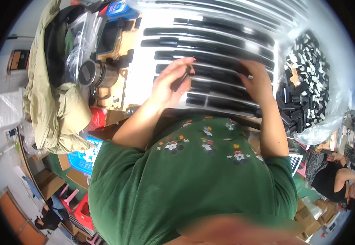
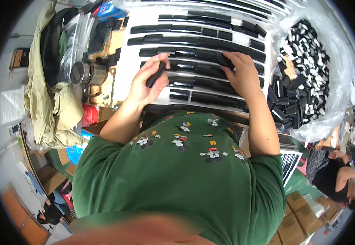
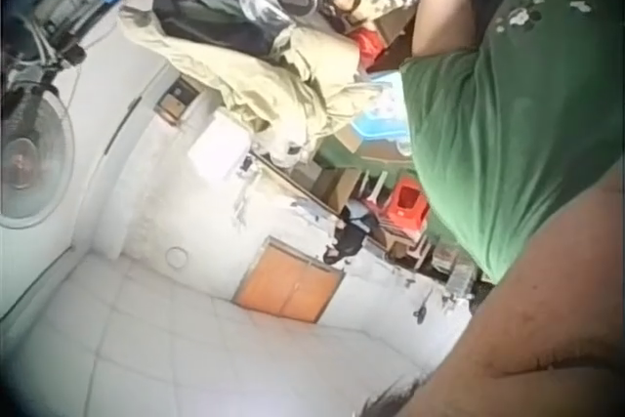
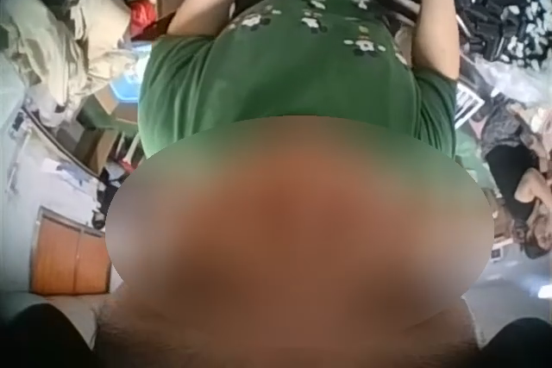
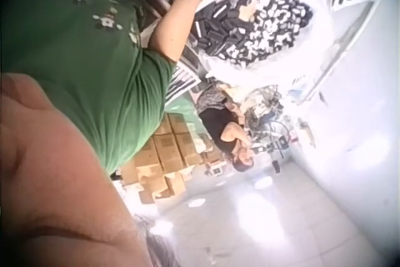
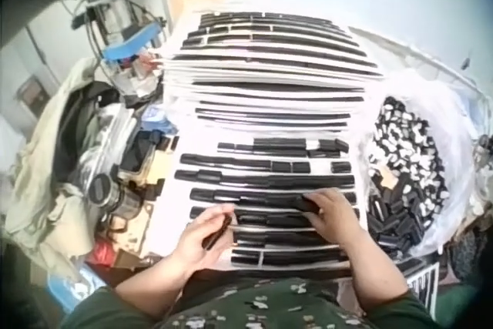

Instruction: The person is manually assembling small black plastic components by attaching white pieces.

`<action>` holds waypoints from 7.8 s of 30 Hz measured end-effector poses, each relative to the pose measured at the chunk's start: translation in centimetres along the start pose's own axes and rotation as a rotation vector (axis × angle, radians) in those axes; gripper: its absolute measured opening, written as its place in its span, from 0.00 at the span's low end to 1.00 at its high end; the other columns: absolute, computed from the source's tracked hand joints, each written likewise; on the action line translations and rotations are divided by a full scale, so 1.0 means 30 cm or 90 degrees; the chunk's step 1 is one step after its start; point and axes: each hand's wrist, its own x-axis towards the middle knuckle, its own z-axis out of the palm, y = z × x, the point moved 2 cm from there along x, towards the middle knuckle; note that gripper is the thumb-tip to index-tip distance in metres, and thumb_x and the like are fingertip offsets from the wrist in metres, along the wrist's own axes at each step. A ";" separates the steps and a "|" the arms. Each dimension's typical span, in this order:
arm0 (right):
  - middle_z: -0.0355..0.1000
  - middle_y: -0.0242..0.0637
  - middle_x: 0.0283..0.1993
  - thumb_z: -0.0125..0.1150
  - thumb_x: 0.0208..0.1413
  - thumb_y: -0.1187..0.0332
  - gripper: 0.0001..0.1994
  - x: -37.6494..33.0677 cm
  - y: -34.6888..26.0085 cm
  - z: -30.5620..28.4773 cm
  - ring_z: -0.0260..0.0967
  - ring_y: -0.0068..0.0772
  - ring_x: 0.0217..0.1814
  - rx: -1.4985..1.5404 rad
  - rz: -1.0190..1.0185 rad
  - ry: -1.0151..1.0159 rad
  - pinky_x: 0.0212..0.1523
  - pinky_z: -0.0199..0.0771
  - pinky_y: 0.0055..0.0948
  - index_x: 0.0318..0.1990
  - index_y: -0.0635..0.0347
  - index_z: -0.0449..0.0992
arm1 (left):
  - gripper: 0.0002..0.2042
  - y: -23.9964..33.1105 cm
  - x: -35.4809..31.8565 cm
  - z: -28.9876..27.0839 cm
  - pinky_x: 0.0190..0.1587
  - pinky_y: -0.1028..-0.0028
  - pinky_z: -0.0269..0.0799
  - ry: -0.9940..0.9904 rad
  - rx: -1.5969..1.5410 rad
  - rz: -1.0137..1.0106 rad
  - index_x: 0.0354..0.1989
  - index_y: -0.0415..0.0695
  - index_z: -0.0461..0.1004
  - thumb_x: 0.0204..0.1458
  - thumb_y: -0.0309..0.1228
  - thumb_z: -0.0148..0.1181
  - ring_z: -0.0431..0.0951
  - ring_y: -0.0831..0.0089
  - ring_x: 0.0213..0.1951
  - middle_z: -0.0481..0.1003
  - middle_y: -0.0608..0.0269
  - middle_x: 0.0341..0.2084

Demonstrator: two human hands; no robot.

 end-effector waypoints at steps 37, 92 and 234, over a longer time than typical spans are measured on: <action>0.64 0.43 0.54 0.75 0.31 0.68 0.40 0.040 -0.561 0.232 0.66 0.37 0.51 0.418 -0.123 -0.011 0.49 0.70 0.30 0.58 0.57 0.63 | 0.38 0.048 -0.160 -0.067 0.43 0.76 0.64 0.117 0.141 0.210 0.39 0.36 0.69 0.54 0.63 0.26 0.71 0.72 0.35 0.73 0.57 0.32; 0.75 0.43 0.30 0.62 0.42 0.48 0.20 -0.059 0.872 -0.201 0.72 0.44 0.33 -0.056 0.350 -0.123 0.38 0.71 0.34 0.30 0.57 0.78 | 0.13 -0.200 0.668 0.260 0.40 0.74 0.70 -0.167 1.044 0.344 0.46 0.44 0.71 0.51 0.26 0.58 0.76 0.68 0.38 0.74 0.57 0.38; 0.68 0.42 0.50 0.75 0.28 0.68 0.34 -0.093 -0.219 -0.058 0.65 0.45 0.54 0.192 -0.074 0.120 0.56 0.64 0.38 0.50 0.60 0.69 | 0.13 -0.189 0.048 0.150 0.35 0.75 0.75 0.008 0.101 -0.050 0.40 0.45 0.63 0.49 0.15 0.55 0.77 0.71 0.36 0.74 0.56 0.37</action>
